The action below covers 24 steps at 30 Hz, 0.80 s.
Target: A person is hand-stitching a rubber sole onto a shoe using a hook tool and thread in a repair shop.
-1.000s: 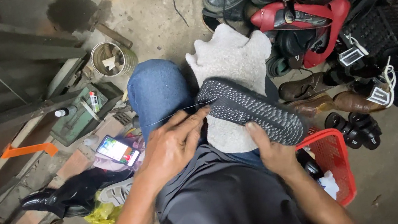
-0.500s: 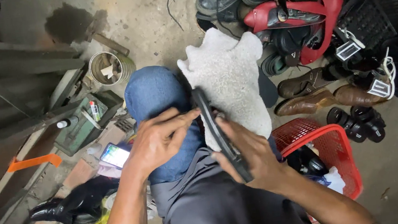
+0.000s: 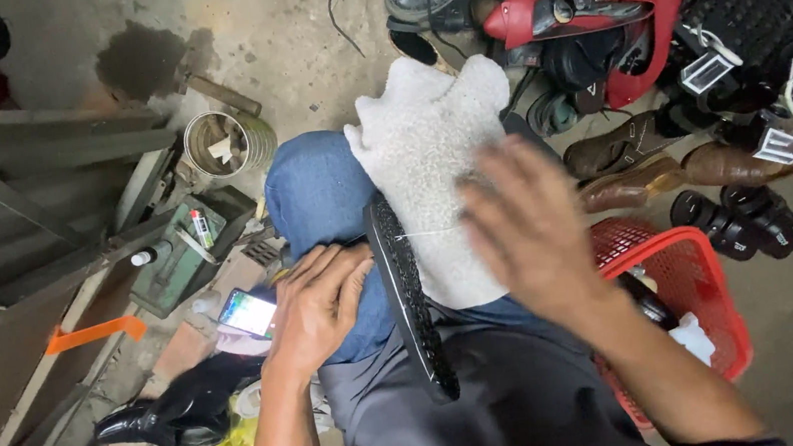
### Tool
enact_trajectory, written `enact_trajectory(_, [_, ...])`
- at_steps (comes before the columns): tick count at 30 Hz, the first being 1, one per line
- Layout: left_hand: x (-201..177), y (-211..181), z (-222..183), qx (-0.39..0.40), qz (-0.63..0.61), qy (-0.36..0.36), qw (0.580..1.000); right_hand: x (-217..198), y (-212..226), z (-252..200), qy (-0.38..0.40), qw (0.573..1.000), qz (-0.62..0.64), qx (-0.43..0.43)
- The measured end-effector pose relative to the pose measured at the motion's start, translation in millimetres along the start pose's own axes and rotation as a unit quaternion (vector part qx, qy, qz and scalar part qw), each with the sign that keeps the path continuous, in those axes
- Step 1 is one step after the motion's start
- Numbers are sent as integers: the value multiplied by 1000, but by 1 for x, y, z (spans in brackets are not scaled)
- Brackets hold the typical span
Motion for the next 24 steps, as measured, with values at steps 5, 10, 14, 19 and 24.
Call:
enact_trajectory(5, [-1,-3,-3,22,35,-24,999,17,39,10,55,992,93,-59])
enact_trajectory(10, [5,4,-8,21,38,-39,998,3,32,6,17,786,596,164])
enact_trajectory(14, [4,-4,-5,32,39,-41,998,28,14,4,49,889,420,175])
enact_trajectory(19, [7,-3,-4,41,92,-68,993,50,26,6,147,956,239,87])
enact_trajectory(24, [9,-2,0,30,115,-66,991,26,26,17,137,957,244,80])
Point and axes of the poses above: each hand's wrist, its own z-axis towards the middle knuckle, its own x-axis out of the palm, y = z × x, the point moved 6 cm from there along z, towards the middle knuckle, and after that the axes turned 15 degrees about -x, right-handed, at the moved point
